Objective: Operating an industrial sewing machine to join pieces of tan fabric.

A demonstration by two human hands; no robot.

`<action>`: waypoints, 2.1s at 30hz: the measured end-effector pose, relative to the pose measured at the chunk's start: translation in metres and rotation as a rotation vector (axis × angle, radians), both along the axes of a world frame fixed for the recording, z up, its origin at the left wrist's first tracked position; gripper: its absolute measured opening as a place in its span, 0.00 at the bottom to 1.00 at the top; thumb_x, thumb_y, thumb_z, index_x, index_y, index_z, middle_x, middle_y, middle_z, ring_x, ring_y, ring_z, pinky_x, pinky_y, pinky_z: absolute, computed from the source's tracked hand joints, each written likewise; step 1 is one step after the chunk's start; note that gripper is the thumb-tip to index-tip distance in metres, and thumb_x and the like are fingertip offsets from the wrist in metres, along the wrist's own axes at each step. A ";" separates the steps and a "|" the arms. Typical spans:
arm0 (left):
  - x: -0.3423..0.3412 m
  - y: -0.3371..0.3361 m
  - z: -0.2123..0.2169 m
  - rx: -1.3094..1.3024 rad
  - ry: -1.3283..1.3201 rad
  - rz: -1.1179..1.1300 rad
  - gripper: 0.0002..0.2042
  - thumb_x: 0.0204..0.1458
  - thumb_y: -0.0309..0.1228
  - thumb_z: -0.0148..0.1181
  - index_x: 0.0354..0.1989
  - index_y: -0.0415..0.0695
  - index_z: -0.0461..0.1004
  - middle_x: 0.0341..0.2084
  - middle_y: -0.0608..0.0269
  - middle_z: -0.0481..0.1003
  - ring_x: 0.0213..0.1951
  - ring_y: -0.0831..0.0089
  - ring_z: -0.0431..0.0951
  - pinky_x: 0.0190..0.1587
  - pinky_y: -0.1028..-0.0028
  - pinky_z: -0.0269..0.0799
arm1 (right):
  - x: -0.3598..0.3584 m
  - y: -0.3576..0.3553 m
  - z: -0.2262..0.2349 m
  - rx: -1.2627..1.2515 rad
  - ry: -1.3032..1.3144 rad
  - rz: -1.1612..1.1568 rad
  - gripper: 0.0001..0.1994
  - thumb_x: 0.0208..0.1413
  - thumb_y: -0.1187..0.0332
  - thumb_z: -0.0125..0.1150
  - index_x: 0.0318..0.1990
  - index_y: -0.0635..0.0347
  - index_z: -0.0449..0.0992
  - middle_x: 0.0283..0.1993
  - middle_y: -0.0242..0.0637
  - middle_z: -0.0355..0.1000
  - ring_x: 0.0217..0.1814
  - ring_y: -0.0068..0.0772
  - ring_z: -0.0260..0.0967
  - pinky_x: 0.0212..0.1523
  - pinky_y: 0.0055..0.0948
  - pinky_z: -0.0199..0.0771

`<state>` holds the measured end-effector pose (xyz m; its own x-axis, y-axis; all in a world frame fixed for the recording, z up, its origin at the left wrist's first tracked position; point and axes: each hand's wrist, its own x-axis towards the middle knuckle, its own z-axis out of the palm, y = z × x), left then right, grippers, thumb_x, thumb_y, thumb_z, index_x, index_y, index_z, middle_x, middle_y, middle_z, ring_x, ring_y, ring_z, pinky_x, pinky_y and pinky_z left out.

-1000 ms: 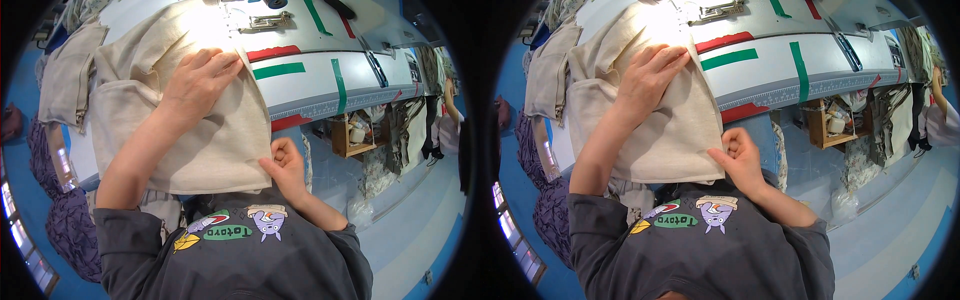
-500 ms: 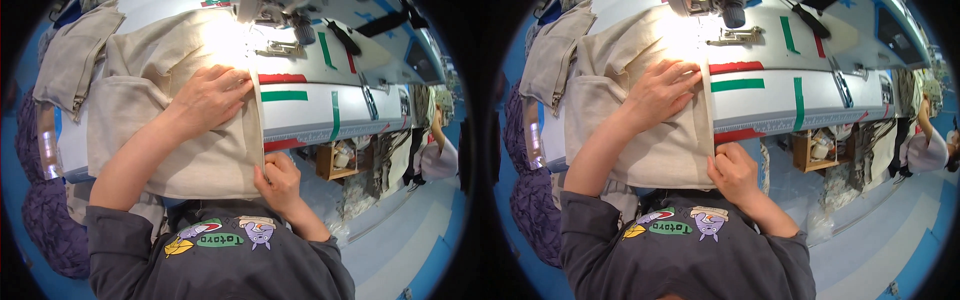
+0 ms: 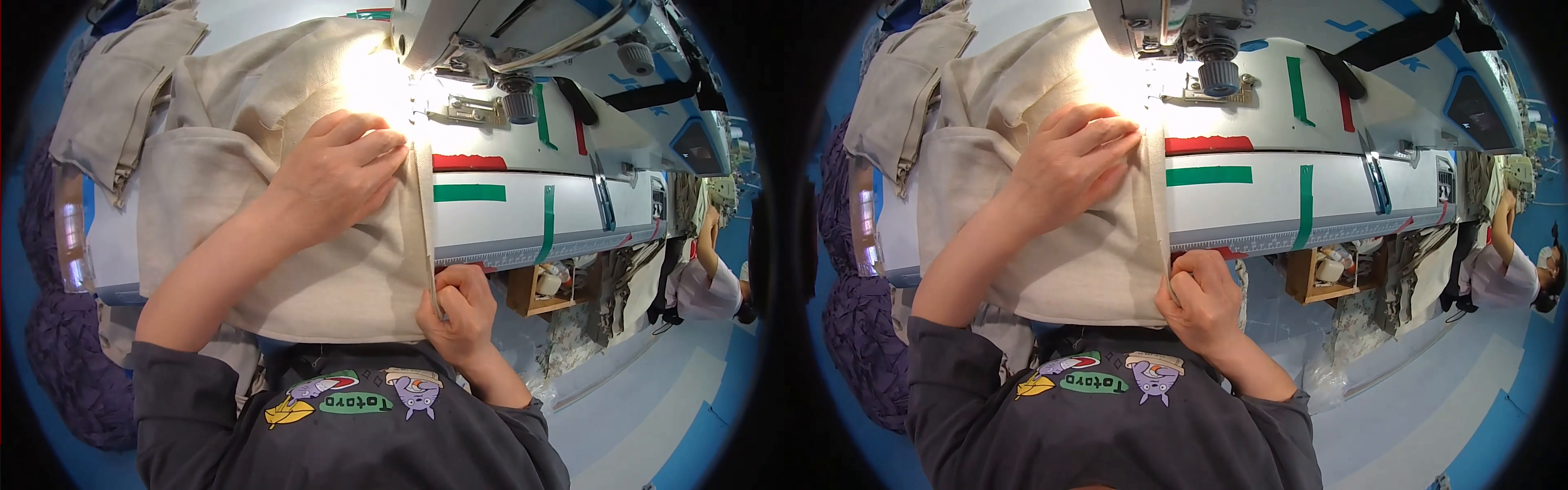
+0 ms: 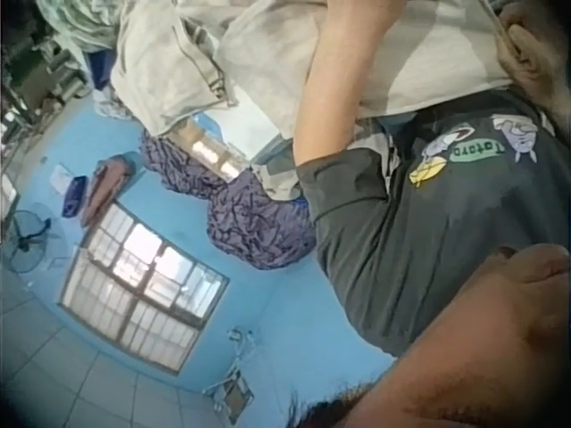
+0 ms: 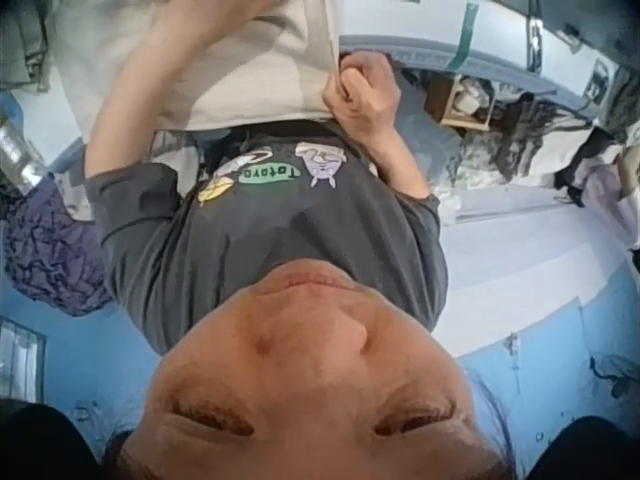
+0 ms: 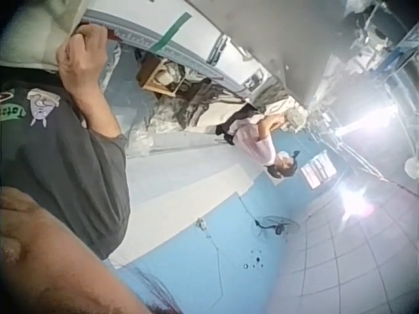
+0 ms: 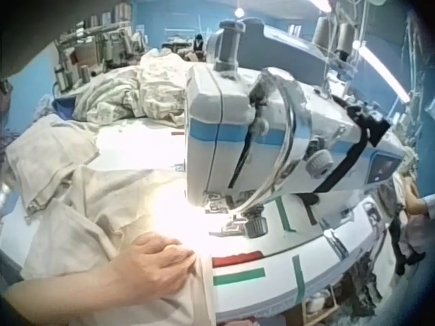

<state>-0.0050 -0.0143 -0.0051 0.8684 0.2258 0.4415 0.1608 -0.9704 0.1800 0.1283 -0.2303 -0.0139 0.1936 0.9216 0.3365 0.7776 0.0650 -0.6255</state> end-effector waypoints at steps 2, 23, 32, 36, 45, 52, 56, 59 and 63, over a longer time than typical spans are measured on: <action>-0.003 -0.005 0.004 -0.043 0.050 0.051 0.18 0.45 0.30 0.65 0.47 0.41 0.76 0.46 0.67 0.74 0.53 0.69 0.71 0.57 0.67 0.67 | 0.002 -0.001 0.000 -0.005 0.007 -0.014 0.15 0.33 0.83 0.66 0.18 0.60 0.62 0.32 0.38 0.69 0.36 0.42 0.70 0.32 0.33 0.68; -0.001 0.001 -0.003 -0.100 0.009 0.067 0.22 0.43 0.28 0.67 0.50 0.44 0.76 0.49 0.67 0.75 0.52 0.67 0.72 0.60 0.63 0.66 | 0.014 0.020 0.010 0.012 -0.115 0.124 0.09 0.31 0.81 0.62 0.21 0.64 0.68 0.47 0.42 0.69 0.53 0.45 0.72 0.46 0.36 0.74; 0.008 0.021 -0.009 -0.060 -0.020 0.047 0.21 0.46 0.27 0.65 0.52 0.44 0.75 0.50 0.66 0.75 0.54 0.66 0.72 0.63 0.61 0.64 | 0.023 0.037 0.015 0.010 -0.137 0.209 0.07 0.33 0.80 0.63 0.23 0.67 0.71 0.54 0.45 0.70 0.58 0.46 0.71 0.51 0.35 0.75; 0.009 0.024 -0.008 -0.069 -0.026 0.053 0.20 0.47 0.27 0.64 0.52 0.45 0.75 0.50 0.65 0.75 0.55 0.66 0.72 0.64 0.61 0.63 | 0.024 0.041 0.014 0.022 -0.137 0.211 0.07 0.34 0.79 0.63 0.22 0.67 0.70 0.54 0.45 0.70 0.58 0.46 0.71 0.53 0.35 0.75; 0.007 0.024 -0.008 -0.081 -0.002 0.059 0.22 0.48 0.27 0.63 0.55 0.45 0.73 0.52 0.63 0.75 0.57 0.65 0.71 0.66 0.60 0.61 | 0.027 0.043 0.012 0.007 -0.129 0.220 0.07 0.34 0.78 0.64 0.21 0.66 0.71 0.54 0.45 0.71 0.59 0.46 0.70 0.53 0.36 0.75; 0.010 0.019 -0.012 -0.025 -0.020 0.112 0.17 0.50 0.31 0.62 0.50 0.45 0.76 0.50 0.68 0.75 0.56 0.70 0.70 0.65 0.63 0.61 | 0.029 0.040 0.007 0.033 -0.113 0.198 0.08 0.32 0.79 0.65 0.21 0.65 0.70 0.54 0.44 0.70 0.58 0.46 0.70 0.52 0.36 0.75; 0.009 0.019 -0.010 -0.013 -0.036 0.120 0.17 0.50 0.30 0.62 0.50 0.46 0.76 0.50 0.68 0.75 0.56 0.70 0.70 0.65 0.62 0.61 | 0.028 0.041 0.007 0.040 -0.121 0.211 0.08 0.32 0.79 0.65 0.21 0.64 0.70 0.53 0.43 0.70 0.58 0.45 0.70 0.51 0.35 0.75; 0.010 0.021 -0.012 -0.010 -0.051 0.124 0.17 0.50 0.30 0.62 0.50 0.46 0.77 0.50 0.69 0.75 0.55 0.70 0.71 0.65 0.61 0.61 | 0.029 0.043 0.008 0.044 -0.124 0.228 0.09 0.32 0.79 0.65 0.21 0.64 0.69 0.53 0.43 0.69 0.57 0.45 0.70 0.51 0.35 0.75; 0.011 0.027 -0.009 -0.054 -0.058 0.122 0.20 0.49 0.26 0.64 0.53 0.48 0.76 0.52 0.69 0.75 0.57 0.70 0.72 0.67 0.61 0.58 | 0.032 0.049 0.007 0.023 -0.121 0.217 0.09 0.33 0.79 0.65 0.22 0.63 0.68 0.53 0.43 0.68 0.57 0.46 0.70 0.51 0.35 0.75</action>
<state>0.0063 0.0125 -0.0140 0.8064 0.3527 0.4746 0.2646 -0.9330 0.2438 0.1601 -0.1814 -0.0072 -0.0505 0.9290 0.3665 0.8129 0.2514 -0.5253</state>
